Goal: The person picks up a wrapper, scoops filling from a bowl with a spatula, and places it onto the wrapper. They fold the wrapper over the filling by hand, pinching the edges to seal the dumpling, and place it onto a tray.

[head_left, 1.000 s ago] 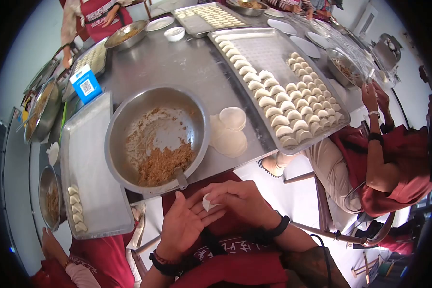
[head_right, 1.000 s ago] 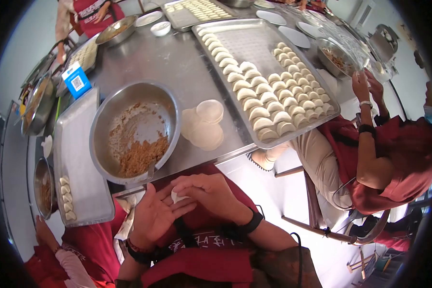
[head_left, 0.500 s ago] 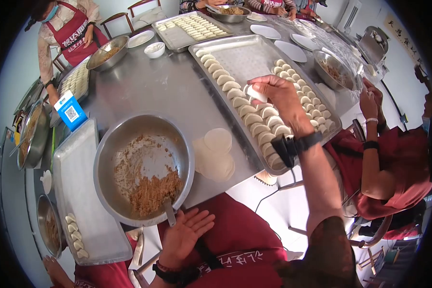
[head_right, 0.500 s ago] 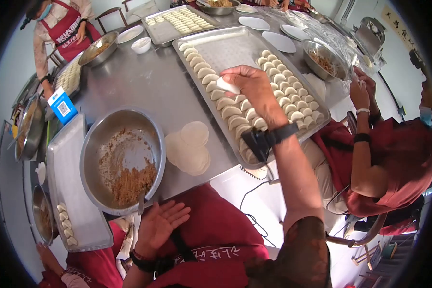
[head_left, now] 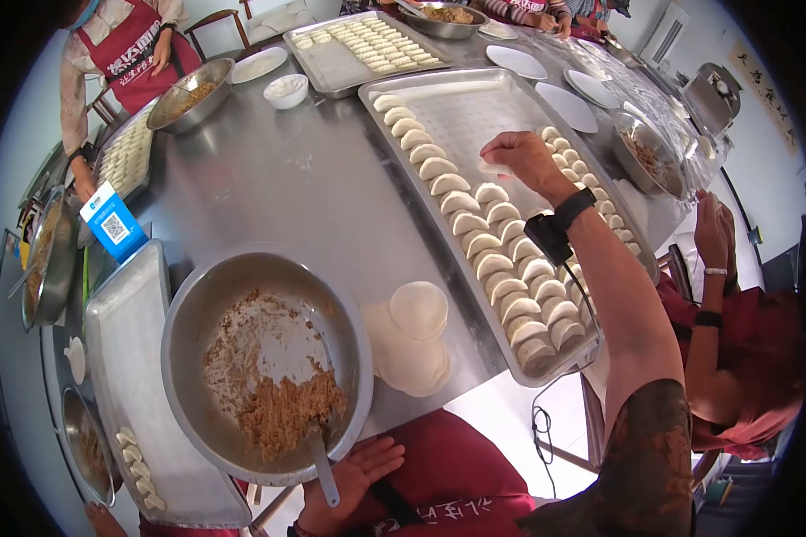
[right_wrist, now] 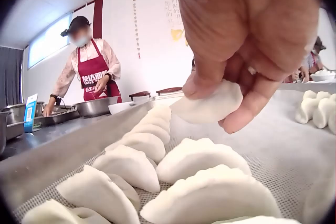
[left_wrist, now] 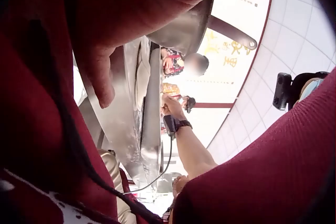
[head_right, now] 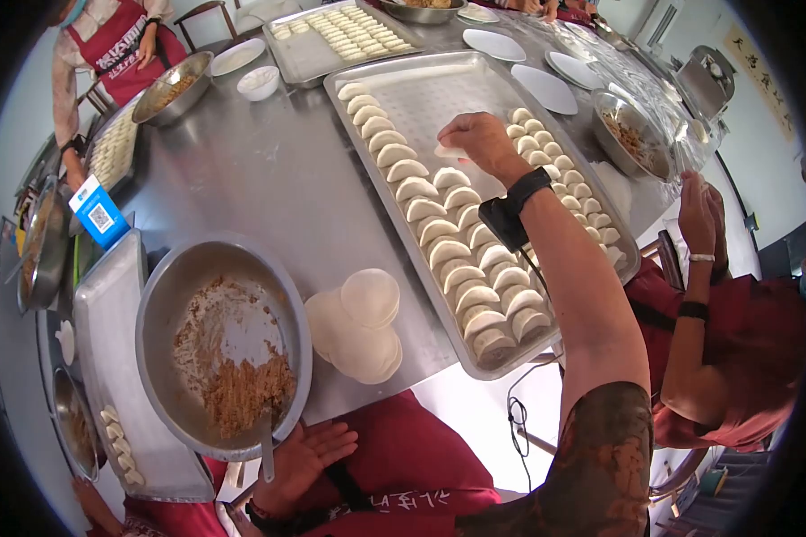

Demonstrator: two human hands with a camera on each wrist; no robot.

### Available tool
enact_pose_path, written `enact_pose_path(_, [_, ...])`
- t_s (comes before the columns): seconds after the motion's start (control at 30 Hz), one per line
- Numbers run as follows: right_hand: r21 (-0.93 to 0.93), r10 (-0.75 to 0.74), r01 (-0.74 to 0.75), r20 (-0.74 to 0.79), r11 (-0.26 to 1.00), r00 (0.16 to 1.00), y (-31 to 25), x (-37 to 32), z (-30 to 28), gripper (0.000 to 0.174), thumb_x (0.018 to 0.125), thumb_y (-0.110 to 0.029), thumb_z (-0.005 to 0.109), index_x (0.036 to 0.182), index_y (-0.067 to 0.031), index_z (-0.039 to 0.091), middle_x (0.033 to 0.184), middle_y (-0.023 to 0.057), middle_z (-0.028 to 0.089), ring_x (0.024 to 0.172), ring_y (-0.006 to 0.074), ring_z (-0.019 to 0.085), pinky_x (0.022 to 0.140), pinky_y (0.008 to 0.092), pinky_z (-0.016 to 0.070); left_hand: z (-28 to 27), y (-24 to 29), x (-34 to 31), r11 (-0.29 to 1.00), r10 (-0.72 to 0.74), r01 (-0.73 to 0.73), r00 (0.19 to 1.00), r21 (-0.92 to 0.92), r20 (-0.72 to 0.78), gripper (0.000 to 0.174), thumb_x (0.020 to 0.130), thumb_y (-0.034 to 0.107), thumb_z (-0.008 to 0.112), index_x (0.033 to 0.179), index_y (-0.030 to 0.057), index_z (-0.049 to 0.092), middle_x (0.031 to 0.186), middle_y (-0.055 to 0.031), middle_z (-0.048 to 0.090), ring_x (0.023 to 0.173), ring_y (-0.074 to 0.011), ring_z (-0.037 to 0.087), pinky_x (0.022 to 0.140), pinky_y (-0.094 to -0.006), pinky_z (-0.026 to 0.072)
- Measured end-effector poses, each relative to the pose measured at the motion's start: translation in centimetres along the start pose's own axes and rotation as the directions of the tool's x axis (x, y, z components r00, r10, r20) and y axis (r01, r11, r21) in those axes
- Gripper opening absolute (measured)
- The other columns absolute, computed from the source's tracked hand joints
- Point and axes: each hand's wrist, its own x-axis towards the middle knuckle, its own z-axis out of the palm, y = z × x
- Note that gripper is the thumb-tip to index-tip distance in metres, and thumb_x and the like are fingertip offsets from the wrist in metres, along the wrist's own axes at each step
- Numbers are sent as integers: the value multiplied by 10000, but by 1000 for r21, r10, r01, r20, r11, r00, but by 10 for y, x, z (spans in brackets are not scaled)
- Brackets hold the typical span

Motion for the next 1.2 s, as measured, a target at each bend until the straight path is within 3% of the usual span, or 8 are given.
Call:
enact_pose_path(0.23, [-60, -25, 30, 76, 998, 997, 24, 14, 14, 125, 835, -113, 686, 908, -38, 756, 789, 24, 701, 691, 79, 587, 639, 248, 485, -2, 2, 1, 993, -21, 38, 988, 112, -151, 399, 1052, 311, 408, 1159, -49, 544, 1410, -381, 413, 1341, -570, 361, 1149, -682, 279])
enact_pose_path(0.63, [4, -94, 95, 172, 995, 981, 34, 10, 23, 185, 857, -86, 649, 1000, -51, 760, 848, 42, 717, 794, 110, 617, 778, 265, 491, -4, 3, -1, 999, -23, 23, 999, 28, -33, 393, 1059, 276, 404, 1214, -58, 539, 1423, -367, 415, 1356, -550, 355, 1166, -658, 263])
enact_pose_path(0.73, [-42, -96, 102, 130, 994, 987, 25, 3, 18, 240, 876, -107, 639, 1084, -62, 749, 912, 78, 727, 852, 128, 637, 816, 278, 496, -6, -3, 1, 987, 35, -43, 998, 155, 55, 865, 956, 609, 423, 1391, -135, 359, 1417, -410, 373, 1346, -578, 345, 1170, -659, 233])
enact_pose_path(0.83, [-166, -59, 70, 74, 984, 996, 10, -11, 10, 274, 891, -126, 629, 1138, -68, 733, 954, 110, 730, 891, 155, 654, 855, 300, 500, -8, -1, 3, 1000, 30, -29, 992, -12, 123, 731, 1014, 500, 398, 1376, -135, 367, 1415, -388, 395, 1333, -568, 373, 1165, -651, 260])
enact_pose_path(1.03, [-280, -179, 202, 107, 938, 978, -31, -65, 19, 252, 932, -124, 615, 1155, -80, 722, 964, 70, 743, 874, 106, 632, 834, 301, 506, 7, 2, 6, 976, 0, 6, 1000, 216, -31, 422, 1069, 229, 383, 1308, -118, 417, 1367, -334, 481, 1300, -501, 463, 1130, -601, 373])
enact_pose_path(1.13, [-292, -234, 276, 171, 916, 957, -53, -112, 54, 282, 909, -165, 684, 1175, -70, 692, 942, 123, 739, 808, 151, 683, 758, 297, 531, 4, -1, 7, 971, 23, -26, 1000, 236, 15, 526, 1031, 338, 481, 1304, -111, 443, 1366, -314, 496, 1306, -483, 463, 1121, -594, 380])
enact_pose_path(1.17, [-173, -33, 78, 250, 982, 968, -83, -138, 65, 257, 885, -134, 690, 1128, -52, 697, 998, 117, 728, 871, 211, 690, 775, 303, 531, 3, -2, 5, 971, 27, -32, 999, 237, 21, 572, 1017, 378, 506, 1309, -111, 451, 1378, -309, 491, 1317, -484, 450, 1127, -596, 369])
enact_pose_path(1.2, [-218, -188, 243, 244, 945, 951, -78, -152, 79, 222, 867, -139, 694, 1077, -67, 707, 1002, 127, 714, 938, 242, 682, 822, 342, 520, 5, -4, 1, 976, 32, -33, 999, 217, 9, 528, 1022, 341, 503, 1301, -104, 450, 1357, -308, 505, 1294, -477, 476, 1114, -594, 389])
